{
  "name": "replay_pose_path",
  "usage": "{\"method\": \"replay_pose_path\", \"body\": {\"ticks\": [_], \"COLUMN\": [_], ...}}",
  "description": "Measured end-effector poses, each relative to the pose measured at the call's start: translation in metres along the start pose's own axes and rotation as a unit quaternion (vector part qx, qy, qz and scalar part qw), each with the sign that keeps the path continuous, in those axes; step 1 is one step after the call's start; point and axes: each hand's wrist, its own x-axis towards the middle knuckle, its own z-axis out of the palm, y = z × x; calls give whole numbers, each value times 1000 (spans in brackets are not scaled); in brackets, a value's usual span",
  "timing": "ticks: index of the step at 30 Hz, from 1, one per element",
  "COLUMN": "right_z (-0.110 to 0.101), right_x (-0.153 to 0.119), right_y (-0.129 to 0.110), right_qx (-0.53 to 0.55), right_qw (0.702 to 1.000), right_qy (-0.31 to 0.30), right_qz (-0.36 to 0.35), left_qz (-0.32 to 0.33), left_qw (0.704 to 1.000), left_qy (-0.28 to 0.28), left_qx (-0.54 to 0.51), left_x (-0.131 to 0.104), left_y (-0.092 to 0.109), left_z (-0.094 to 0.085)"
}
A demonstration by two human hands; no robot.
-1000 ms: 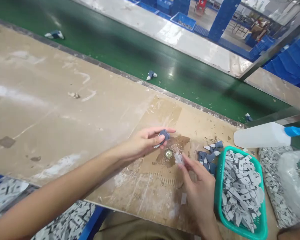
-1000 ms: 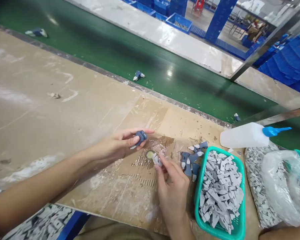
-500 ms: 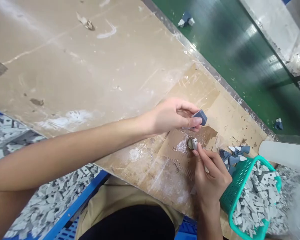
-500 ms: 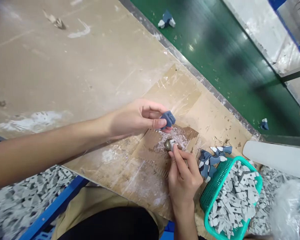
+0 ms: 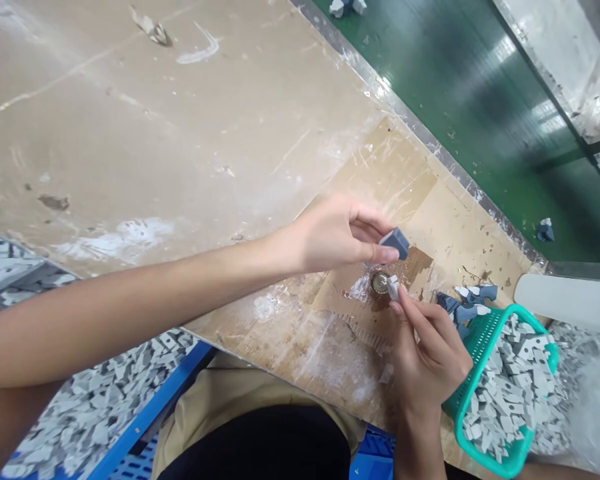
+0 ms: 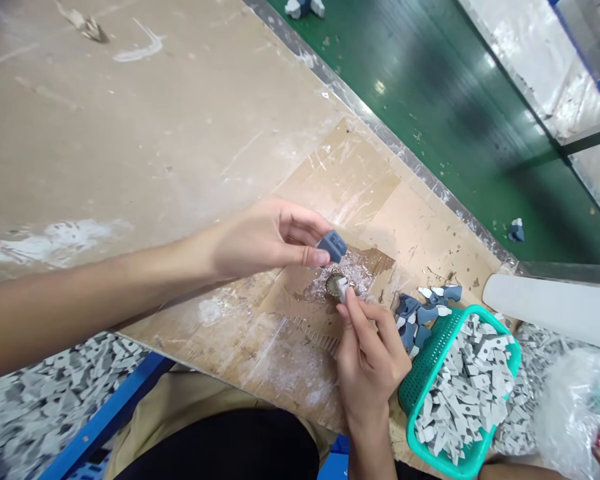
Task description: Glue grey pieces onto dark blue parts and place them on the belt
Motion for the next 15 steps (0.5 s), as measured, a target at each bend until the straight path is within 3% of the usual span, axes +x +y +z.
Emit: {"method": "replay_pose_path", "body": {"ticks": [4,7,15], "right_z": [-10,-15,-20], "right_x": [4,5,3], "right_y": [-10,-14,-15], "right_qx": [69,102,103], "right_qw": [992,986,992], "right_qy": [64,89,39], "right_qz": [82,93,68], "left_qz": [-16,-35,-41], "left_qw": [998,996,991], "left_qy": [-53,-86,-116], "left_qx": [38,10,-48], "left_x": [-5,-11,-20], "left_y": [-11,-20,-18], "left_z": [4,12,24]}}
